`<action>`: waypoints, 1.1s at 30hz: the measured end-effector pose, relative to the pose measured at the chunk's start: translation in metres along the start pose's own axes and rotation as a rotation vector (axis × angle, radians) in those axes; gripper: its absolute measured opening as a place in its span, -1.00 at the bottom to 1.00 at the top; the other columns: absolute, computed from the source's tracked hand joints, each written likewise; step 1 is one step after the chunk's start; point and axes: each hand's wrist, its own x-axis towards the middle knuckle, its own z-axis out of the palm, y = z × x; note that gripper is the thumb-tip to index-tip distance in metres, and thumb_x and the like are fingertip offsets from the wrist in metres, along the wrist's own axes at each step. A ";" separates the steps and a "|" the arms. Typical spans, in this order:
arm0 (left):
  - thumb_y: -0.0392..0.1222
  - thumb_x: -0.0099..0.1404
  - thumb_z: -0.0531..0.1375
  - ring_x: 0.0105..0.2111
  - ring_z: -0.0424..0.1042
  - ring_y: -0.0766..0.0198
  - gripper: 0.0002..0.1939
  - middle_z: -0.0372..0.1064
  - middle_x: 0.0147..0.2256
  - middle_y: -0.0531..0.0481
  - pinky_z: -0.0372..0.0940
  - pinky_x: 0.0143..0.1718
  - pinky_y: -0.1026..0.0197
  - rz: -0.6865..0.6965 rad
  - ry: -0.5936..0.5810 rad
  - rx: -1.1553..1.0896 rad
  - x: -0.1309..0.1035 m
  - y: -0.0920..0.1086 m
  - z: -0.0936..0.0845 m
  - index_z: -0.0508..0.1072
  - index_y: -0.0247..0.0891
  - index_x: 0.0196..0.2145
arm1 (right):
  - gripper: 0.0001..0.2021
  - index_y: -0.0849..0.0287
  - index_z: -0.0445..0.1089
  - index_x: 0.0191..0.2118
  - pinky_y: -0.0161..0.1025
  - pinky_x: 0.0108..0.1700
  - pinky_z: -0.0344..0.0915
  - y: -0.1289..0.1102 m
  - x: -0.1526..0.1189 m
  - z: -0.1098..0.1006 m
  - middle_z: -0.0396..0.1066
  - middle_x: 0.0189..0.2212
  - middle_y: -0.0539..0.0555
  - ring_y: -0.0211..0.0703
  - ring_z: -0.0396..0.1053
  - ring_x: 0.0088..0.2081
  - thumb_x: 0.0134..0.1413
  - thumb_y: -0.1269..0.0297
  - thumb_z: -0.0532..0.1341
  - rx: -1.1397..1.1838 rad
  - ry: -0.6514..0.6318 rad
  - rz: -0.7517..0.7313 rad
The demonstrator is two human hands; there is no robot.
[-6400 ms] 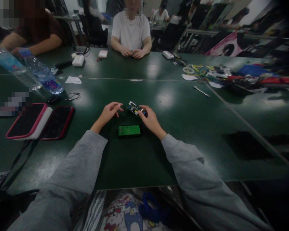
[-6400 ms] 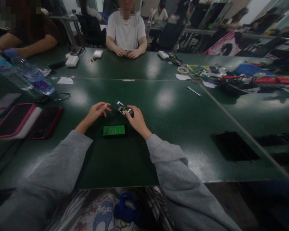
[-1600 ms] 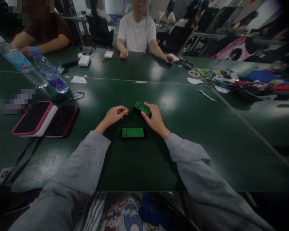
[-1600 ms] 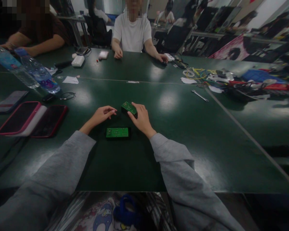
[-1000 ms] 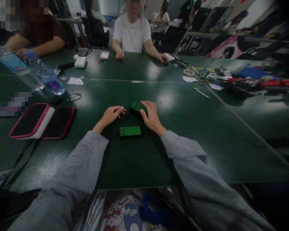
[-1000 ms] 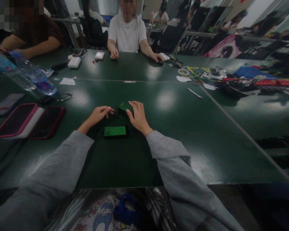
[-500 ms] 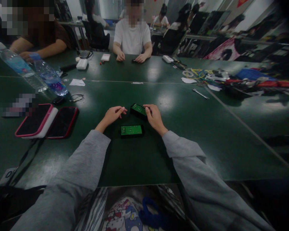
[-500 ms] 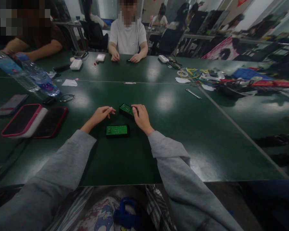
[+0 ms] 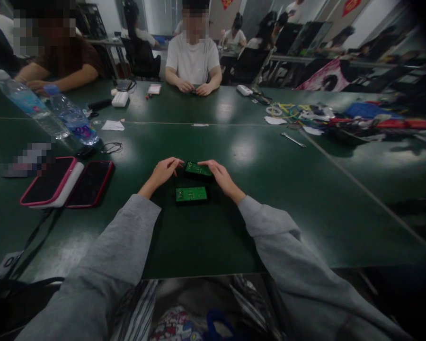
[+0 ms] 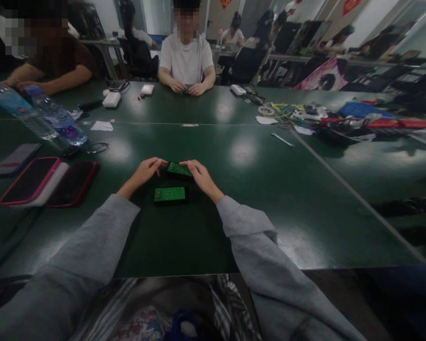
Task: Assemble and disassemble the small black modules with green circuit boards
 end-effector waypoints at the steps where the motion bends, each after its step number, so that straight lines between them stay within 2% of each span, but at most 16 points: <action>1: 0.03 0.47 0.01 -0.50 0.43 0.38 -0.61 0.55 -0.16 -0.08 0.32 -0.36 0.25 -0.002 -0.001 0.006 0.000 0.000 0.000 0.52 -0.25 -0.05 | -0.45 0.05 0.50 0.01 0.01 0.20 0.27 -0.002 -0.001 0.002 0.47 -0.02 0.08 -0.05 0.40 0.06 0.34 -0.25 -0.02 0.064 -0.032 0.040; 5: 0.03 0.47 0.01 -0.48 0.45 0.37 -0.61 0.54 -0.17 -0.08 0.33 -0.36 0.25 -0.003 -0.001 0.028 0.000 -0.002 0.000 0.53 -0.23 -0.06 | -0.44 0.03 0.48 0.03 0.01 0.21 0.29 -0.004 -0.005 0.011 0.45 0.05 0.08 -0.05 0.37 0.12 0.32 -0.26 -0.01 0.240 -0.067 0.141; 8: 0.03 0.47 0.01 -0.49 0.43 0.38 -0.61 0.56 -0.18 -0.07 0.33 -0.35 0.26 0.016 -0.002 0.018 0.001 -0.004 0.000 0.52 -0.24 -0.06 | -0.44 0.05 0.49 0.01 -0.01 0.21 0.29 -0.003 -0.005 0.015 0.46 -0.02 0.10 -0.06 0.38 0.07 0.29 -0.28 0.02 0.263 -0.045 0.145; 14: 0.04 0.47 0.00 -0.47 0.43 0.35 -0.60 0.57 -0.20 -0.08 0.34 -0.32 0.23 0.003 -0.014 0.002 0.000 -0.002 0.000 0.52 -0.25 -0.08 | -0.44 0.05 0.47 0.02 -0.04 0.16 0.30 -0.009 -0.007 0.019 0.43 -0.08 0.09 -0.06 0.38 0.02 0.28 -0.29 0.03 0.296 -0.126 0.151; 18: 0.08 0.47 -0.01 -0.49 0.41 0.35 -0.57 0.57 -0.20 -0.07 0.34 -0.31 0.22 -0.004 -0.004 -0.014 0.001 -0.001 0.001 0.52 -0.24 -0.07 | -0.42 0.04 0.40 0.11 -0.06 0.15 0.27 -0.014 -0.010 0.019 0.40 -0.06 0.08 -0.09 0.36 0.00 0.31 -0.29 -0.02 0.273 -0.140 0.159; 23: 0.07 0.47 -0.01 -0.48 0.42 0.33 -0.57 0.57 -0.22 -0.04 0.32 -0.32 0.22 -0.017 -0.016 0.024 0.000 0.000 0.002 0.53 -0.23 -0.08 | -0.44 0.05 0.41 0.08 -0.04 0.21 0.19 -0.017 -0.011 0.018 0.37 -0.06 0.08 -0.09 0.32 0.05 0.36 -0.24 -0.07 0.197 -0.178 0.125; 33: 0.00 0.47 0.01 -0.49 0.41 0.35 -0.63 0.59 -0.24 -0.04 0.30 -0.33 0.23 0.017 0.010 0.105 0.001 0.001 0.003 0.55 -0.22 -0.12 | -0.43 0.08 0.41 0.05 -0.03 0.20 0.22 -0.015 -0.012 0.020 0.36 -0.07 0.10 -0.08 0.32 0.03 0.34 -0.26 -0.05 0.150 -0.142 0.110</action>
